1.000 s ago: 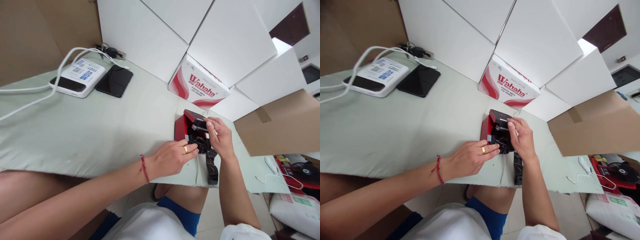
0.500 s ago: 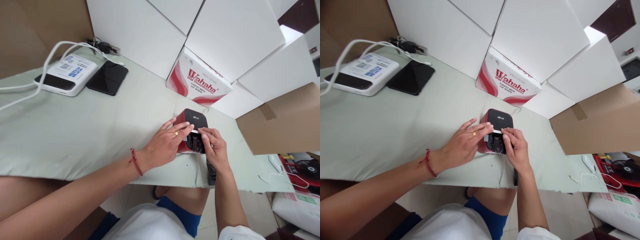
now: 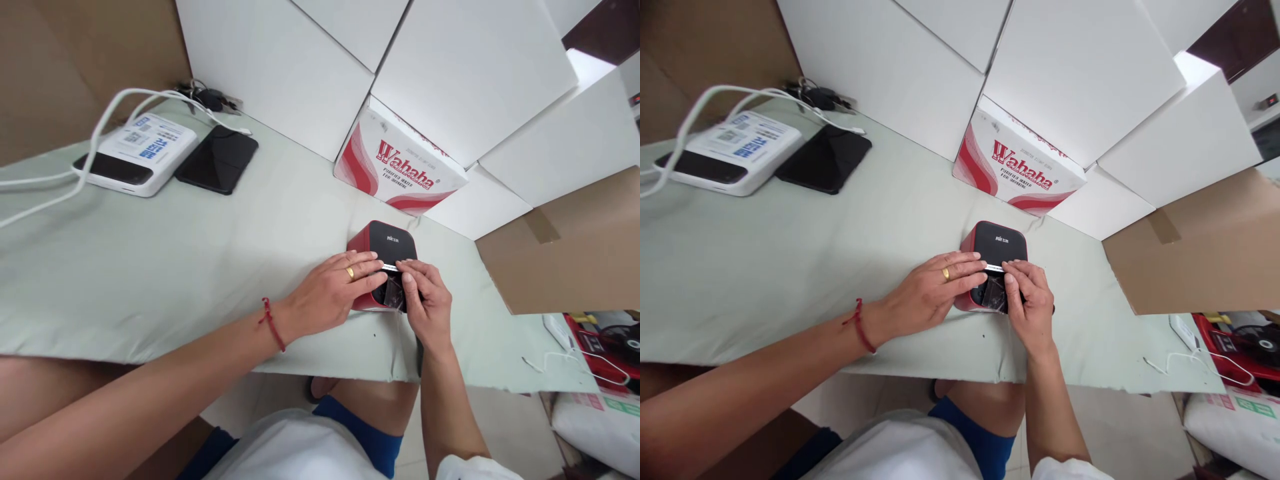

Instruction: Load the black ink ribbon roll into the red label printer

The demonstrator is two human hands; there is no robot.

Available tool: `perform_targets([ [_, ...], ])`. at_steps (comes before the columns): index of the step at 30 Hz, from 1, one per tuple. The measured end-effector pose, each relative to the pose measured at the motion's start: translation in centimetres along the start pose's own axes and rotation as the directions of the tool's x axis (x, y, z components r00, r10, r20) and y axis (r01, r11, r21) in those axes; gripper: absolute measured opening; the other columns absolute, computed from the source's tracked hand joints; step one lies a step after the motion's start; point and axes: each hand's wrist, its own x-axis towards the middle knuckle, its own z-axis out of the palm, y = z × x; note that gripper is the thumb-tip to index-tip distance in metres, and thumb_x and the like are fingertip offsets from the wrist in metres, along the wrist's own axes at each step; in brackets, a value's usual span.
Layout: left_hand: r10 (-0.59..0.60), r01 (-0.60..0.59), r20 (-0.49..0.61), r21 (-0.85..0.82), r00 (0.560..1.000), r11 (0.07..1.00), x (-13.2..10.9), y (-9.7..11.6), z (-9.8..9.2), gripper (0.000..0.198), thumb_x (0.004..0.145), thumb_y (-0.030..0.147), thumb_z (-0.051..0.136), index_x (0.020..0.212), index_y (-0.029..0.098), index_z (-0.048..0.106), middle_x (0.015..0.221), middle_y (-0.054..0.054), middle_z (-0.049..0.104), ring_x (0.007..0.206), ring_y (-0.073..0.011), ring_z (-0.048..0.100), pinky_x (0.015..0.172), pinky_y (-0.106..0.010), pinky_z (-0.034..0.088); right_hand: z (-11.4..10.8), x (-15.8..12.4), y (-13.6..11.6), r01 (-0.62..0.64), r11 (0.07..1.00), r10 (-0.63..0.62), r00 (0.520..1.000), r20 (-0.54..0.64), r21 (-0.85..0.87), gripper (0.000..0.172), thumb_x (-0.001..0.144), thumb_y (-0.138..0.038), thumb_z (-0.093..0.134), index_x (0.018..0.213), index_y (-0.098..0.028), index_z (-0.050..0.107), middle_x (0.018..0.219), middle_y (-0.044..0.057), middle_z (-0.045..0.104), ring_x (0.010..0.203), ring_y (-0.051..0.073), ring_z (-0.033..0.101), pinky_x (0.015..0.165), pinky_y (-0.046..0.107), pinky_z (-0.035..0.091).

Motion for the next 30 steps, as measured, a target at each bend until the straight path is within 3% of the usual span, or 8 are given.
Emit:
perform_targets([
  [5, 0.044, -0.033, -0.143, 0.076, 0.989, 0.997, -0.1, -0.2, -0.3, 0.03, 0.093, 0.004, 0.049, 0.112, 0.014, 0.069, 0.129, -0.012, 0.071, 0.131, -0.0261, 0.059, 0.107, -0.043, 0.055, -0.2, -2.3, -1.4, 0.05, 0.997, -0.044, 0.994, -0.099, 0.058, 0.028, 0.1, -0.014, 0.054, 0.113, -0.027, 0.076, 0.112, 0.007, 0.074, 0.109, 0.024, 0.069, 0.098, 0.048, 0.055],
  [8, 0.045, -0.029, -0.146, 0.113, 0.988, 0.993, 0.2, -0.1, -0.9, 0.03, 0.094, 0.005, 0.048, 0.11, 0.015, 0.071, 0.114, -0.011, 0.074, 0.117, -0.0244, 0.063, 0.095, -0.039, 0.058, -0.7, -3.7, -2.2, 0.119, 0.992, -0.117, 0.992, -0.051, 0.051, 0.032, 0.097, -0.008, 0.056, 0.115, -0.027, 0.075, 0.108, 0.006, 0.074, 0.108, 0.025, 0.068, 0.095, 0.049, 0.055],
  [11, -0.004, 0.011, -0.068, 0.109, 0.998, 0.994, 0.4, 0.2, -1.4, 0.031, 0.094, 0.005, 0.046, 0.105, 0.016, 0.073, 0.092, -0.007, 0.074, 0.096, -0.0207, 0.065, 0.079, -0.032, 0.057, -1.0, -4.3, -2.6, 0.172, 0.985, -0.172, 0.985, 0.011, 0.036, 0.037, 0.094, -0.004, 0.058, 0.118, -0.027, 0.073, 0.109, 0.007, 0.073, 0.109, 0.025, 0.067, 0.094, 0.05, 0.055],
  [15, -0.149, 0.143, 0.076, 0.081, 0.986, 0.986, 0.5, 0.6, -1.9, 0.039, 0.082, 0.003, 0.048, 0.104, 0.021, 0.075, 0.071, 0.0, 0.07, 0.067, -0.0162, 0.065, 0.055, -0.026, 0.045, -1.0, -4.3, -2.6, 0.169, 0.985, -0.17, 0.985, 0.018, 0.045, 0.038, 0.094, -0.003, 0.057, 0.119, -0.026, 0.073, 0.11, 0.008, 0.073, 0.109, 0.025, 0.067, 0.094, 0.05, 0.055],
  [21, -0.252, 0.239, 0.208, 0.088, 0.945, 0.967, 0.3, 0.9, -2.1, 0.054, 0.074, 0.004, 0.052, 0.119, 0.026, 0.073, 0.074, 0.002, 0.076, 0.062, -0.0159, 0.069, 0.058, -0.024, 0.048, -1.1, -4.2, -2.7, 0.163, 0.985, -0.165, 0.986, 0.033, 0.057, 0.036, 0.094, -0.004, 0.058, 0.117, -0.026, 0.074, 0.109, 0.008, 0.074, 0.108, 0.026, 0.067, 0.094, 0.049, 0.055],
  [26, -0.268, 0.261, 0.207, 0.059, 0.941, 0.964, 0.3, 0.8, -1.9, 0.053, 0.076, 0.005, 0.051, 0.119, 0.028, 0.072, 0.078, 0.001, 0.077, 0.066, -0.0165, 0.071, 0.064, -0.025, 0.053, -2.6, -1.7, -2.3, 0.033, 0.994, -0.042, 0.996, 0.084, 0.101, 0.022, 0.099, -0.015, 0.057, 0.102, -0.026, 0.076, 0.1, 0.005, 0.075, 0.097, 0.022, 0.07, 0.087, 0.04, 0.056],
  [30, -0.271, 0.27, 0.19, 0.031, 0.944, 0.962, 0.3, 0.6, -1.5, 0.051, 0.074, 0.004, 0.051, 0.114, 0.026, 0.074, 0.078, 0.002, 0.078, 0.065, -0.0167, 0.071, 0.061, -0.025, 0.05, -2.9, 3.2, -0.9, -0.144, 0.987, 0.158, 0.96, 0.23, -0.075, 0.021, 0.101, -0.031, 0.057, 0.097, -0.024, 0.076, 0.1, 0.005, 0.077, 0.089, 0.021, 0.072, 0.081, 0.034, 0.056],
])
